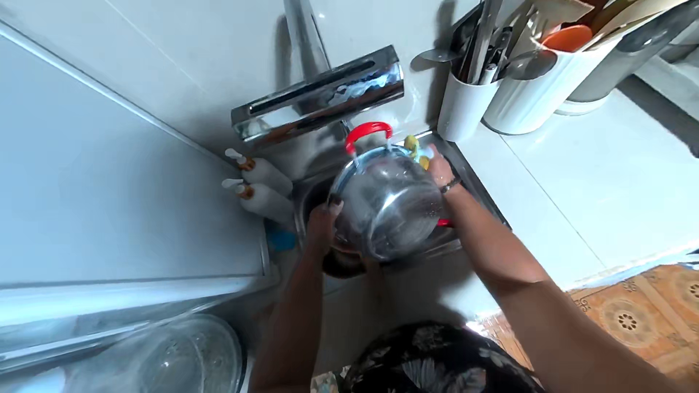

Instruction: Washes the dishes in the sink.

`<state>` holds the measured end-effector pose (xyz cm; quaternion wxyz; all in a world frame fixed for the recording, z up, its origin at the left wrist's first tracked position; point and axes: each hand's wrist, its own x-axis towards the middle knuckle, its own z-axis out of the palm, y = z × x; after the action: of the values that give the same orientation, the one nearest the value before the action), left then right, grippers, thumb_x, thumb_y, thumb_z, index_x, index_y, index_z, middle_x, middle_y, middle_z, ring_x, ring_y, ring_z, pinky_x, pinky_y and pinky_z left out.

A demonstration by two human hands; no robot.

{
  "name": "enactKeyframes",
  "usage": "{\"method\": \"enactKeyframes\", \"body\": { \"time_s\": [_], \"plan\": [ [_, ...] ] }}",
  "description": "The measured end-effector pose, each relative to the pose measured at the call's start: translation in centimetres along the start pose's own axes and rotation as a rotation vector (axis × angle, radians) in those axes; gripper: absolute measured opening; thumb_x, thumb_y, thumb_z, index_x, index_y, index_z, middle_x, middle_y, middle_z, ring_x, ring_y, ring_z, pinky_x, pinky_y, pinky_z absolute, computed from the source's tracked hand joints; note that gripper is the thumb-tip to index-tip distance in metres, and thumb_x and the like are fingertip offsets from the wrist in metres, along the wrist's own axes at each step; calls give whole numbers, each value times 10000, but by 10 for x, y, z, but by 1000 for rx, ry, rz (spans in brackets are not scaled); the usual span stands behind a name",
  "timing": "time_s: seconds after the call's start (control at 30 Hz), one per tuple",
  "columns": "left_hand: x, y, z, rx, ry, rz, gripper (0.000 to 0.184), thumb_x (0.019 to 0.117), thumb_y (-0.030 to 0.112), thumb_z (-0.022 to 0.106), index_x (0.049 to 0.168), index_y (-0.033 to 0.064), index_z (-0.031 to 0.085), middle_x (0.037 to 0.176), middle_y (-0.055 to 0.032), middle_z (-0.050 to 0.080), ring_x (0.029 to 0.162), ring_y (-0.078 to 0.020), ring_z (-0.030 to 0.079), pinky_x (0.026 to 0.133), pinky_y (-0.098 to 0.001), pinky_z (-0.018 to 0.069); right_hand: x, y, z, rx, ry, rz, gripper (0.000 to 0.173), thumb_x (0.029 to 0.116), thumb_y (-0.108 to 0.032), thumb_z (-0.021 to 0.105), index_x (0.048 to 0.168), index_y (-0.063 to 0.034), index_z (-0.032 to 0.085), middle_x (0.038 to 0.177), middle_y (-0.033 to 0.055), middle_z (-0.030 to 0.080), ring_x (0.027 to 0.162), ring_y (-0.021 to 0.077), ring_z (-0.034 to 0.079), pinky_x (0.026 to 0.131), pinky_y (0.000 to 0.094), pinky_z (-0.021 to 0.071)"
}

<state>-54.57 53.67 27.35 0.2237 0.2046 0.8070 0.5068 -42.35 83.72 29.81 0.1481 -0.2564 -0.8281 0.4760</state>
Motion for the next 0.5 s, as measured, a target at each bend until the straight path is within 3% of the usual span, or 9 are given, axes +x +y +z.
{"method": "enactKeyframes", "body": {
  "time_s": [0.07,0.1,0.17,0.23,0.3,0.33,0.4,0.43,0.5],
  "plan": [
    [-11,66,11,79,-51,47,294,1032,310,562,1056,39,673,923,-17,660,855,-65,610,832,-337,534,1,-18,4,123,-5,-132,316,1073,-182,429,1051,28,664,919,123,666,858,153,644,822,343,541],
    [-11,76,19,60,-34,125,216,1016,256,613,1003,54,688,852,22,656,792,-24,606,793,-277,540,2,-28,5,158,-22,-178,318,1058,-220,447,1012,-14,685,859,63,660,792,99,628,779,332,538],
    [-10,73,36,-27,76,238,149,985,212,660,920,78,666,782,62,624,731,6,581,741,-227,526,-8,-46,7,94,4,-219,320,1034,-242,491,1208,-69,696,954,99,726,851,172,690,822,436,559],
    [-2,48,43,5,119,308,230,970,339,694,910,121,656,791,43,631,729,-38,593,720,-268,533,-42,-66,20,1,29,-295,384,1076,-227,458,1393,-83,620,1164,125,734,1056,234,708,955,477,558],
    [-1,26,50,65,126,316,316,958,424,702,1030,116,701,901,-4,692,820,-95,657,795,-343,575,-68,-69,33,-86,81,-407,407,1074,-185,441,1415,-50,618,1368,141,672,1287,293,636,1097,492,500],
    [-4,23,56,69,136,319,324,963,430,697,1034,115,707,898,-11,699,805,-106,666,774,-354,585,-67,-63,28,-106,79,-339,416,1063,-184,438,1421,-77,623,1359,135,679,1266,297,648,1073,510,510],
    [-15,23,62,29,165,361,290,966,387,702,1056,112,711,926,-8,707,826,-110,673,778,-355,593,-39,-40,1,-85,14,-27,387,1081,-231,433,1369,-106,659,1127,160,730,1020,305,699,915,544,541],
    [-21,27,62,-17,182,402,294,964,351,707,1120,101,714,998,-11,719,896,-109,683,833,-351,594,-21,-22,-13,-89,-57,100,375,1097,-236,423,1317,-52,665,1121,207,709,1034,345,679,941,566,515],
    [-33,49,57,-118,218,459,277,966,323,702,1138,106,690,1024,24,708,932,-79,670,862,-313,578,-9,2,-30,-193,-228,142,364,1103,-142,436,1332,74,620,1321,305,631,1275,447,584,1106,602,401]
  ]
}}
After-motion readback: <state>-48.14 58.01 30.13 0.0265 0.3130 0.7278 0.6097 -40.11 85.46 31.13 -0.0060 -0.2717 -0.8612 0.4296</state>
